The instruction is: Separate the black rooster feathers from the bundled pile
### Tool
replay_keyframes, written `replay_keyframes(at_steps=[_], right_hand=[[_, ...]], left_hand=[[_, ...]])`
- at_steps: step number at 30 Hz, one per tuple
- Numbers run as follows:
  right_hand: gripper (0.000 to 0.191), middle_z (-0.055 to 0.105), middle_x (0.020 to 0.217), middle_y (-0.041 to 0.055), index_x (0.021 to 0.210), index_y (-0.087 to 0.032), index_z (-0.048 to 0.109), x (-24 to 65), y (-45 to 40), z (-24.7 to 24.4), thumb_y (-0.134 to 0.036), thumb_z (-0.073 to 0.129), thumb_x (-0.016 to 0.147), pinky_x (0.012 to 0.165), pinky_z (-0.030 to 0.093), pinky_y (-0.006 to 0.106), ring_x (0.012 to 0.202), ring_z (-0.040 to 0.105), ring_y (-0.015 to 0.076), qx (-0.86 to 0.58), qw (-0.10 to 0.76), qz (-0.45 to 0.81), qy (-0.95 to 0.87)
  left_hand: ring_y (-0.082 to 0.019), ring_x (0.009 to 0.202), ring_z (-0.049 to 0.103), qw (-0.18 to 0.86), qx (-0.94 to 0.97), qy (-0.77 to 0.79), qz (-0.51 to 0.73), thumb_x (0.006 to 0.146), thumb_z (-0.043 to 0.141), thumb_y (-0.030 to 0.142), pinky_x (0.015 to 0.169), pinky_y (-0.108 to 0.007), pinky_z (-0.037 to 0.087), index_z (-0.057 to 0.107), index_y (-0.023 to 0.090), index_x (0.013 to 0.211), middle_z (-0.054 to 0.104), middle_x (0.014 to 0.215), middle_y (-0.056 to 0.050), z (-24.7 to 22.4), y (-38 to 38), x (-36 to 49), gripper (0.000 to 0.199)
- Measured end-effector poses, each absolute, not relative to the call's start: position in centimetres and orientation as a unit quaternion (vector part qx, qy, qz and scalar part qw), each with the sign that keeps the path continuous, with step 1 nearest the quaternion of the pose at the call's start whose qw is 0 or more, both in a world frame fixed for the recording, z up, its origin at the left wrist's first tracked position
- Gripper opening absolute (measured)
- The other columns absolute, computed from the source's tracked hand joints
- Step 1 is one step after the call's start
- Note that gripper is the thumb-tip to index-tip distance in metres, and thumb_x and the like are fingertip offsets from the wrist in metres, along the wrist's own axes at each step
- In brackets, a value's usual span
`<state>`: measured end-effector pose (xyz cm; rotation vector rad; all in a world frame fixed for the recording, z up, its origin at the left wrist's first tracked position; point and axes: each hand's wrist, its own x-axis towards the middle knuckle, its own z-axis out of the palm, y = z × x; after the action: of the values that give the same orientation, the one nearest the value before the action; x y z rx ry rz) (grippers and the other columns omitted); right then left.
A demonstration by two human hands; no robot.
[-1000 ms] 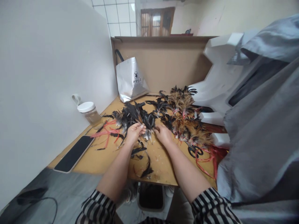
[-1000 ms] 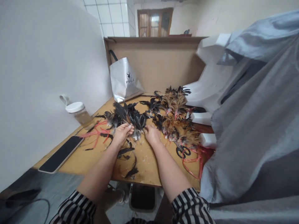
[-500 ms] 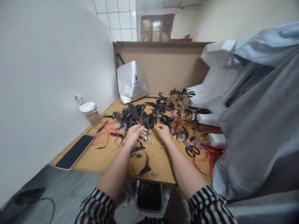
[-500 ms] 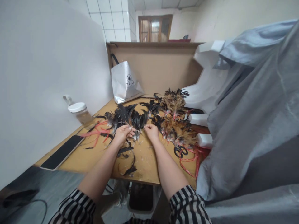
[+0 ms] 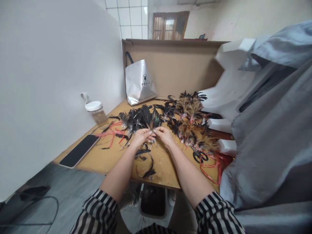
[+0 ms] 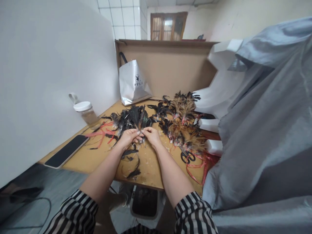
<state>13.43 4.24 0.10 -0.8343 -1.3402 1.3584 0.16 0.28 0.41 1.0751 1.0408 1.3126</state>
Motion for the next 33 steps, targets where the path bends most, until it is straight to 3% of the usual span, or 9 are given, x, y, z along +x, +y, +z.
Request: replay_keyframes(at_steps=[7,14,23,33], right_hand=[[0.021,0.058,0.062,-0.0014,0.065,-0.016,0.061,13.1,4.6,-0.1,-0.034,0.066,0.055,0.059,0.038,0.022,0.058,0.049,0.0099,-0.363,0.517,0.515,-0.579],[0.030,0.052,0.053,-0.0037,0.068,-0.015,0.059,13.0,4.2,0.3,-0.041,0.067,0.054,0.046,0.030,0.020,0.045,0.039,0.0067,-0.362,0.489,0.583,-0.538],[0.028,0.049,0.048,-0.0046,0.064,-0.016,0.060,12.9,4.2,1.0,-0.041,0.066,0.055,0.043,0.028,0.020,0.042,0.037,0.0061,-0.347,0.488,0.590,-0.542],[0.022,0.053,0.051,-0.0029,0.067,-0.016,0.062,13.2,5.1,0.9,-0.038,0.061,0.062,0.046,0.032,0.021,0.045,0.040,0.0081,-0.367,0.516,0.505,-0.587]], left_hand=[[-0.011,0.055,0.060,0.549,0.456,0.442,0.544,0.063,0.067,0.030,0.046,-0.018,0.046,0.060,0.009,0.078,0.066,0.076,-0.011,0.1,0.4,0.1,0.027],[-0.009,0.049,0.056,0.551,0.478,0.424,0.537,0.063,0.067,0.031,0.049,-0.020,0.047,0.060,0.010,0.073,0.065,0.068,-0.008,0.4,0.3,0.0,0.025],[-0.008,0.048,0.055,0.534,0.475,0.425,0.555,0.063,0.067,0.031,0.048,-0.019,0.046,0.061,0.010,0.071,0.064,0.065,-0.007,0.4,0.3,-0.2,0.023],[-0.009,0.067,0.061,0.553,0.401,0.389,0.618,0.067,0.064,0.028,0.053,-0.016,0.046,0.060,0.010,0.082,0.064,0.096,-0.012,0.2,0.7,-1.6,0.024]])
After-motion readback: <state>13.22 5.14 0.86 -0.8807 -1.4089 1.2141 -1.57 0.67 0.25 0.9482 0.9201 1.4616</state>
